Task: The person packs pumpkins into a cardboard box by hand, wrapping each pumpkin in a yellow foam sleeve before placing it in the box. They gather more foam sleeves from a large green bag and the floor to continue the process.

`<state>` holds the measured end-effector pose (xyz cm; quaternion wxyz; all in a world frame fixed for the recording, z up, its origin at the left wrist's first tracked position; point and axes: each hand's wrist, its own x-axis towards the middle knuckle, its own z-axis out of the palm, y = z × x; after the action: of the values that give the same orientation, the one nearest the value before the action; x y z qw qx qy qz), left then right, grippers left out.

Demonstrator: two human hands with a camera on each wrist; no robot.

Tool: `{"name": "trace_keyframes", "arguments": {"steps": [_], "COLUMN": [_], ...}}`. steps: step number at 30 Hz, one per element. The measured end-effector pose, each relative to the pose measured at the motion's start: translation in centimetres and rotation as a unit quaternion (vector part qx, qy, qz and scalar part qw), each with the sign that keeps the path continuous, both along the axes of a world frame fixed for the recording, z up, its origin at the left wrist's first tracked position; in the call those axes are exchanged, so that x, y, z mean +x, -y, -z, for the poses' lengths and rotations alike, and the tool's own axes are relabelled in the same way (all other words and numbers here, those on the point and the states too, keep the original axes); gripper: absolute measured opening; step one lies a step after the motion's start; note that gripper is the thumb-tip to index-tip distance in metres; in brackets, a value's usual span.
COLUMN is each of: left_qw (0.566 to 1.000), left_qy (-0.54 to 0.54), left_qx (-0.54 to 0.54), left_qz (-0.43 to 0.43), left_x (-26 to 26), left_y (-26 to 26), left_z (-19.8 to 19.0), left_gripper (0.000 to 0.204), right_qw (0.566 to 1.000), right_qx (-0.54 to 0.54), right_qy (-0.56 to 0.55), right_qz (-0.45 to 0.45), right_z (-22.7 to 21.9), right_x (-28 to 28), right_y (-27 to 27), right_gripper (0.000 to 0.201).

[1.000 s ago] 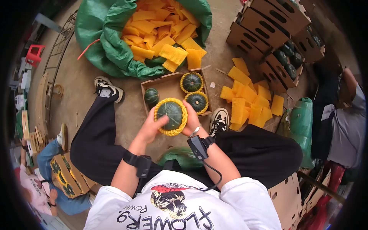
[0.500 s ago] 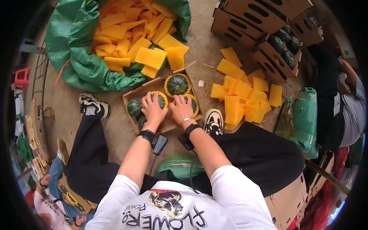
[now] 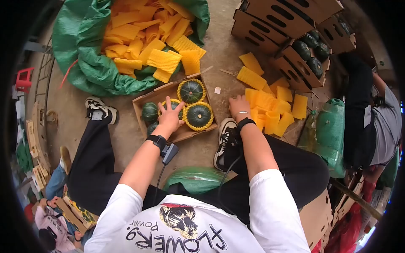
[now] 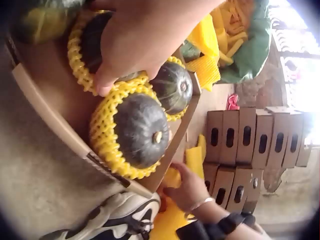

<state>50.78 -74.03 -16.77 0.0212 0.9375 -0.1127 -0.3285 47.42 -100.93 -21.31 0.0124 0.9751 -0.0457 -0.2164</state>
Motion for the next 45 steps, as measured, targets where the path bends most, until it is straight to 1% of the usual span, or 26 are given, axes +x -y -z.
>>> {"name": "trace_keyframes", "arguments": {"steps": [4, 8, 11, 14, 15, 16, 17, 19, 21, 23, 24, 27, 28, 29, 31, 32, 33, 35, 37, 38, 40, 41, 42, 43, 44, 45], "left_qw": [0.972, 0.907, 0.737, 0.645, 0.645, 0.669, 0.692, 0.706, 0.761, 0.763, 0.773, 0.790, 0.780, 0.760, 0.696, 0.677, 0.646, 0.580, 0.851, 0.858, 0.847, 0.805, 0.774, 0.638, 0.493, 0.432], "left_qy": [0.138, 0.048, -0.192, -0.246, -0.241, -0.221, -0.203, -0.186, -0.165, -0.168, -0.193, -0.227, -0.306, -0.381, -0.392, -0.267, -0.137, -0.163, 0.172, 0.236, 0.314, 0.340, 0.180, -0.018, -0.089, -0.134], "left_qx": [-0.174, -0.397, -0.594, -0.629, -0.630, -0.630, -0.628, -0.619, -0.574, -0.567, -0.564, -0.542, -0.492, -0.435, -0.535, -0.633, -0.711, -0.696, -0.348, -0.294, -0.307, -0.363, -0.446, -0.567, -0.692, -0.720], "left_qz": [-0.071, -0.134, -0.258, -0.357, -0.360, -0.327, -0.292, -0.290, -0.253, -0.262, -0.217, -0.173, -0.237, -0.297, -0.274, -0.264, -0.242, -0.391, -0.352, -0.348, -0.298, -0.324, -0.411, -0.521, -0.519, -0.527], "left_x": [-1.1, -5.8, -10.2, -12.4, -12.9, -13.4, -13.8, -13.3, -12.5, -12.4, -12.4, -11.5, -10.5, -9.8, -10.0, -10.0, -9.7, -9.5, -8.8, -8.5, -8.7, -8.9, -9.0, -8.7, -8.6, -8.4], "left_y": [-2.6, -5.7, -7.4, -9.7, -9.8, -9.4, -9.3, -9.6, -9.5, -9.5, -9.9, -10.6, -11.0, -11.5, -11.9, -11.4, -11.1, -11.5, -13.3, -13.4, -13.5, -13.0, -13.1, -13.5, -13.7, -13.8], "left_z": [-3.9, -9.0, -11.2, -13.4, -13.2, -12.7, -12.2, -11.3, -11.2, -10.9, -10.1, -10.0, -11.3, -11.9, -11.2, -11.5, -11.9, -11.5, -9.3, -9.2, -7.5, -6.2, -6.9, -7.1, -7.2, -7.1], "left_gripper": [0.092, 0.099, 0.077, 0.056, 0.056, 0.046, 0.037, 0.026, 0.026, 0.027, 0.026, 0.031, 0.033, 0.034, 0.033, 0.031, 0.029, 0.021, 0.013, 0.011, 0.010, 0.014, 0.018, 0.021, 0.028, 0.034], "right_qw": [0.988, 0.941, 0.871, 0.732, 0.686, 0.762, 0.762, 0.689, 0.729, 0.840, 0.838, 0.787, 0.790, 0.743, 0.491, 0.504, 0.432, 0.380, 0.587, 0.767, 0.841, 0.852, 0.832, 0.780, 0.656, 0.597], "right_qx": [0.096, 0.330, 0.484, 0.679, 0.721, 0.639, 0.639, 0.666, 0.629, 0.537, 0.508, 0.561, 0.587, 0.669, 0.811, 0.804, 0.828, 0.836, 0.760, 0.621, 0.500, 0.497, 0.541, 0.610, 0.705, 0.736], "right_qy": [0.115, 0.077, -0.015, 0.028, -0.032, -0.101, -0.102, -0.188, -0.159, -0.072, -0.197, -0.189, -0.016, 0.016, -0.124, -0.178, -0.251, -0.270, -0.177, 0.103, 0.157, 0.122, 0.067, -0.046, -0.165, -0.254], "right_qz": [-0.031, 0.006, -0.083, 0.040, 0.088, 0.025, 0.022, 0.217, 0.218, -0.024, -0.032, -0.172, -0.176, 0.024, 0.294, 0.259, 0.255, 0.290, 0.213, 0.126, 0.135, 0.109, 0.106, 0.131, 0.214, 0.194], "right_z": [-4.5, -13.3, -16.5, -16.6, -16.9, -17.5, -17.4, -16.9, -16.9, -17.6, -17.7, -13.5, -12.3, -13.5, -14.4, -14.4, -14.7, -17.3, -12.2, -10.3, -10.0, -9.2, -8.0, -6.2, -5.5, -3.7], "right_x": [0.6, -0.5, -4.9, -8.4, -9.1, -9.5, -9.9, -10.7, -10.7, -10.5, -9.9, -9.0, -8.6, -7.9, -5.8, -5.5, -5.6, -5.3, -3.9, -2.9, -0.8, 0.0, 0.4, 0.6, 0.2, -0.1], "right_y": [-3.5, -12.3, -17.4, -17.0, -16.6, -16.2, -16.2, -16.3, -16.7, -17.0, -17.2, -16.1, -16.0, -16.5, -16.5, -17.1, -18.6, -20.2, -19.3, -19.8, -19.4, -19.1, -19.4, -19.4, -20.0, -20.3], "right_gripper": [0.032, 0.057, 0.042, 0.036, 0.040, 0.038, 0.038, 0.032, 0.031, 0.034, 0.040, 0.033, 0.027, 0.019, 0.021, 0.022, 0.025, 0.014, 0.010, 0.015, 0.013, 0.011, 0.017, 0.033, 0.045, 0.048]}}
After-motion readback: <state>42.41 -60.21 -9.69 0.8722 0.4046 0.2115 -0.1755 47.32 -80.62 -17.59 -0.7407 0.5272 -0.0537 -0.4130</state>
